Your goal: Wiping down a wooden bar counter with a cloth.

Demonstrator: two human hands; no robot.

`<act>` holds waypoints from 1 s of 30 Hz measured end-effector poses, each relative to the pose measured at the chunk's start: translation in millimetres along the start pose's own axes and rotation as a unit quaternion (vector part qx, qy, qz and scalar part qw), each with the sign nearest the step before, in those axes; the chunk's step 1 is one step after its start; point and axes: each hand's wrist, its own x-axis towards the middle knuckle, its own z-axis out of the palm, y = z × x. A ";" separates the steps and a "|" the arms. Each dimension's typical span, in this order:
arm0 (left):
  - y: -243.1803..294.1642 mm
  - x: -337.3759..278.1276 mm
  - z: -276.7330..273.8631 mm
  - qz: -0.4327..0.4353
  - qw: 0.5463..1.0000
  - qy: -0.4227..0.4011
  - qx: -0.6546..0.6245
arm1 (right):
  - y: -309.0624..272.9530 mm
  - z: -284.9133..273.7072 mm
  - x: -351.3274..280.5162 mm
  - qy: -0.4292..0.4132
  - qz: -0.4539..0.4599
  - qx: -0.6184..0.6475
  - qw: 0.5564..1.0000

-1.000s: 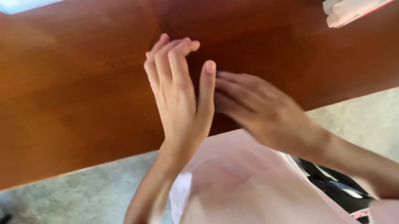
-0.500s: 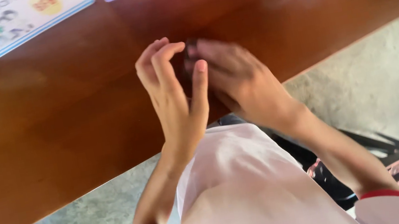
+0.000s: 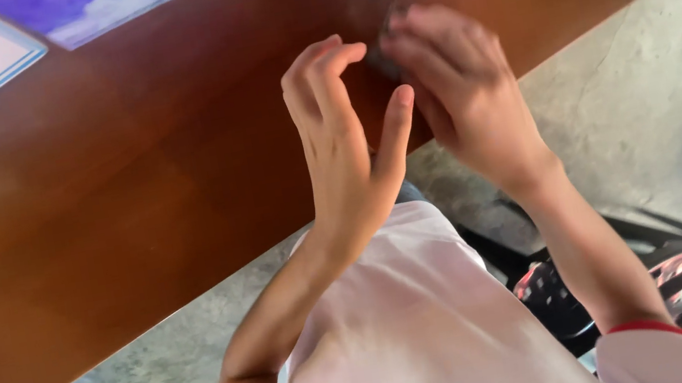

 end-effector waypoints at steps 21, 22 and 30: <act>29.6 59.4 87.5 -0.043 0.996 0.066 0.029 | 119.7 -20.1 37.5 -0.021 0.054 0.137 0.989; 28.9 59.6 85.9 -0.044 0.996 0.071 0.034 | 113.5 -18.7 39.6 -0.022 0.049 0.142 0.988; 22.7 52.7 76.6 -0.088 0.989 0.116 0.040 | 88.7 -6.9 46.8 -0.042 0.021 0.217 0.975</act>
